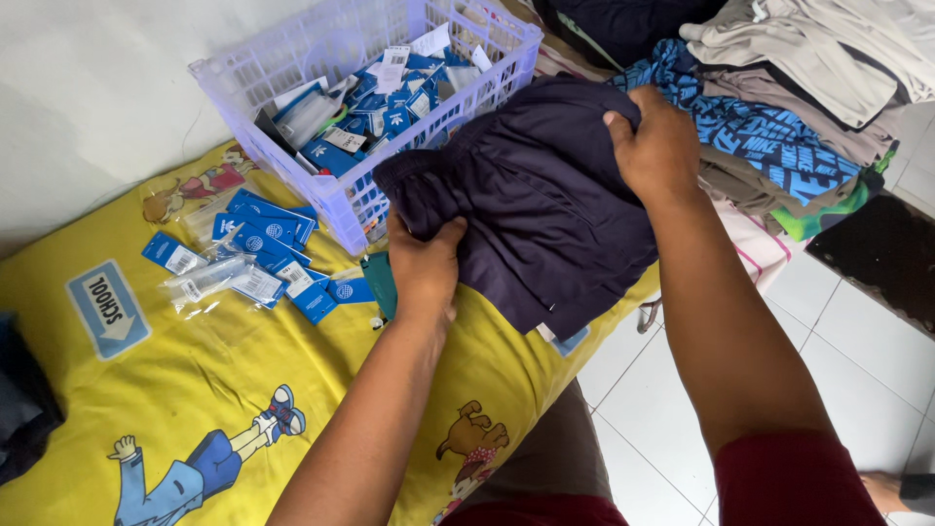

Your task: The person staples tags onto the waistbands of several pairs of shorts using a handheld stapler. They then fold each pair of shorts and place them on a yellow surface. The process is repeated for multiple shorts of different colors.

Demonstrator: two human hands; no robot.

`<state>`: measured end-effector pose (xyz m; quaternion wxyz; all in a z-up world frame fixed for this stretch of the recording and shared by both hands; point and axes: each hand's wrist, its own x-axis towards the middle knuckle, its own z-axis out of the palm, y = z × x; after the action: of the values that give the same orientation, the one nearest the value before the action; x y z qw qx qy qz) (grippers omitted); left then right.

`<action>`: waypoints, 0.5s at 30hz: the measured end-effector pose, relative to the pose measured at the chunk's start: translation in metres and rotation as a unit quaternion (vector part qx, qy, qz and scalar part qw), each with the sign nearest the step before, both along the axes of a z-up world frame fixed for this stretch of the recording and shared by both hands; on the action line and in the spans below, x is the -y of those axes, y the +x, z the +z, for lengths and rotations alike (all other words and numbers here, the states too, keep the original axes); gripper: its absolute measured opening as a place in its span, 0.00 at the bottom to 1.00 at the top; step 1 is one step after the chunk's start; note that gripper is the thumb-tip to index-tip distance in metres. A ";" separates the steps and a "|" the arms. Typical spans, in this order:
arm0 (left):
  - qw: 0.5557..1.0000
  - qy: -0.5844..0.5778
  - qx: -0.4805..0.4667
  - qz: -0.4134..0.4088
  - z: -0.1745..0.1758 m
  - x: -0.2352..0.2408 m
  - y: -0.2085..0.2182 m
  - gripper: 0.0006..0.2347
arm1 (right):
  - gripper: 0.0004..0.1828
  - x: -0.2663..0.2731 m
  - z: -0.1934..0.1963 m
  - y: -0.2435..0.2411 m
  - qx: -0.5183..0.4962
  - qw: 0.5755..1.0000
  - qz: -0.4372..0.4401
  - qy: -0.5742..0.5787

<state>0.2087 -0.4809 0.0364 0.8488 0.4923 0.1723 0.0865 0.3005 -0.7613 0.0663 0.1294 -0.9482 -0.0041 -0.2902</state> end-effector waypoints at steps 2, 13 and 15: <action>0.999 -0.013 -0.023 -0.031 0.001 0.004 -0.010 0.29 | 0.19 0.002 0.001 0.003 -0.015 1.000 -0.007 -0.022; 0.878 0.428 0.211 -0.033 -0.024 0.002 -0.031 0.42 | 0.22 -0.018 0.008 -0.004 -0.033 0.996 0.083 -0.022; 0.812 0.532 0.234 -0.054 -0.068 0.012 -0.014 0.30 | 0.34 -0.024 0.007 -0.005 -0.093 0.992 0.073 -0.049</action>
<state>0.1943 -0.4925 -0.0318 0.4726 0.8401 -0.1315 0.2316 0.2958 -0.7371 0.0737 0.1031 -0.9735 -0.0758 -0.1895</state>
